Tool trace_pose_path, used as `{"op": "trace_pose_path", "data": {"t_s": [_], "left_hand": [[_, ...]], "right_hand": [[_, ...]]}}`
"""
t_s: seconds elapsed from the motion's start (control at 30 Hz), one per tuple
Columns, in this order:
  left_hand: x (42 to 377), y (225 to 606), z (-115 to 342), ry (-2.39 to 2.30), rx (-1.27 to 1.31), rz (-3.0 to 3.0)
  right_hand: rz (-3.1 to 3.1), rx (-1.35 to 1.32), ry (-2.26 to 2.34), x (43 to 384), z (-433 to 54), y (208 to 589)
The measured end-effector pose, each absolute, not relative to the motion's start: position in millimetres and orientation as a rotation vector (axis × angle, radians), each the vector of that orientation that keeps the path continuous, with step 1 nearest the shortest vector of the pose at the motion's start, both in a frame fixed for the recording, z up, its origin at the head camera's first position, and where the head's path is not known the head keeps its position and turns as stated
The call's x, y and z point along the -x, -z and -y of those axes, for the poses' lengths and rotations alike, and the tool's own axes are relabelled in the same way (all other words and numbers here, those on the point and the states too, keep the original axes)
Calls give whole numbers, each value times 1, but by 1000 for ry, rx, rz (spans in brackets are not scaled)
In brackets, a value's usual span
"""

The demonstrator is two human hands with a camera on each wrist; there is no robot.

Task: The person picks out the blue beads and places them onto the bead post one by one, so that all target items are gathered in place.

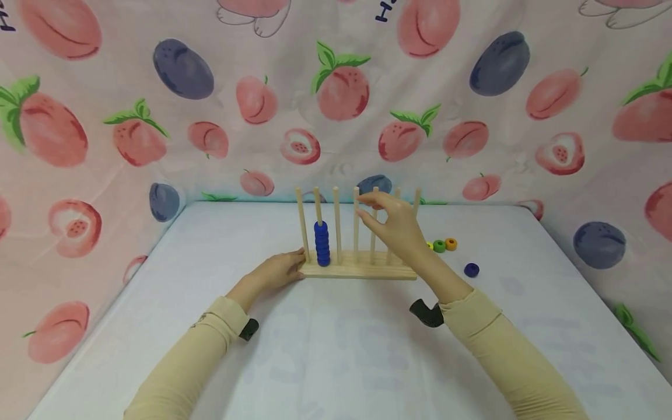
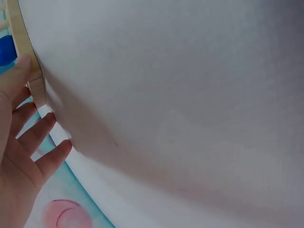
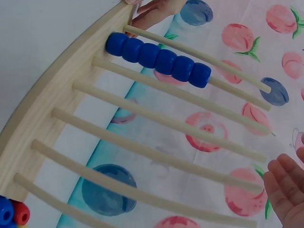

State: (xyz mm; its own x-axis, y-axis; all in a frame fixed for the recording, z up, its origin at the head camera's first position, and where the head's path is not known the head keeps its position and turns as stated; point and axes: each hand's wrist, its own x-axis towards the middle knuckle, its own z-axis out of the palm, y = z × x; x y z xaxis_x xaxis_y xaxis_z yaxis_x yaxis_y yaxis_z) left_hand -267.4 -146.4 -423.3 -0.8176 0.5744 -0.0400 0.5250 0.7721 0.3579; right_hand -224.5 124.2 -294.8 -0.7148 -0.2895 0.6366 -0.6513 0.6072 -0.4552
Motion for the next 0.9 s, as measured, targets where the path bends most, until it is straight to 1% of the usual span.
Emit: {"op": "trace_pose_path", "data": {"t_s": [0.37, 0.57, 0.9], "left_hand": [[262, 421, 145, -455, -843, -2810], [265, 420, 146, -449, -898, -2827], [266, 422, 144, -490, -833, -2788]], "right_hand": [[2223, -851, -756, 212, -154, 310], [2236, -812, -734, 211, -170, 317], [2332, -761, -724, 208, -195, 331]]}}
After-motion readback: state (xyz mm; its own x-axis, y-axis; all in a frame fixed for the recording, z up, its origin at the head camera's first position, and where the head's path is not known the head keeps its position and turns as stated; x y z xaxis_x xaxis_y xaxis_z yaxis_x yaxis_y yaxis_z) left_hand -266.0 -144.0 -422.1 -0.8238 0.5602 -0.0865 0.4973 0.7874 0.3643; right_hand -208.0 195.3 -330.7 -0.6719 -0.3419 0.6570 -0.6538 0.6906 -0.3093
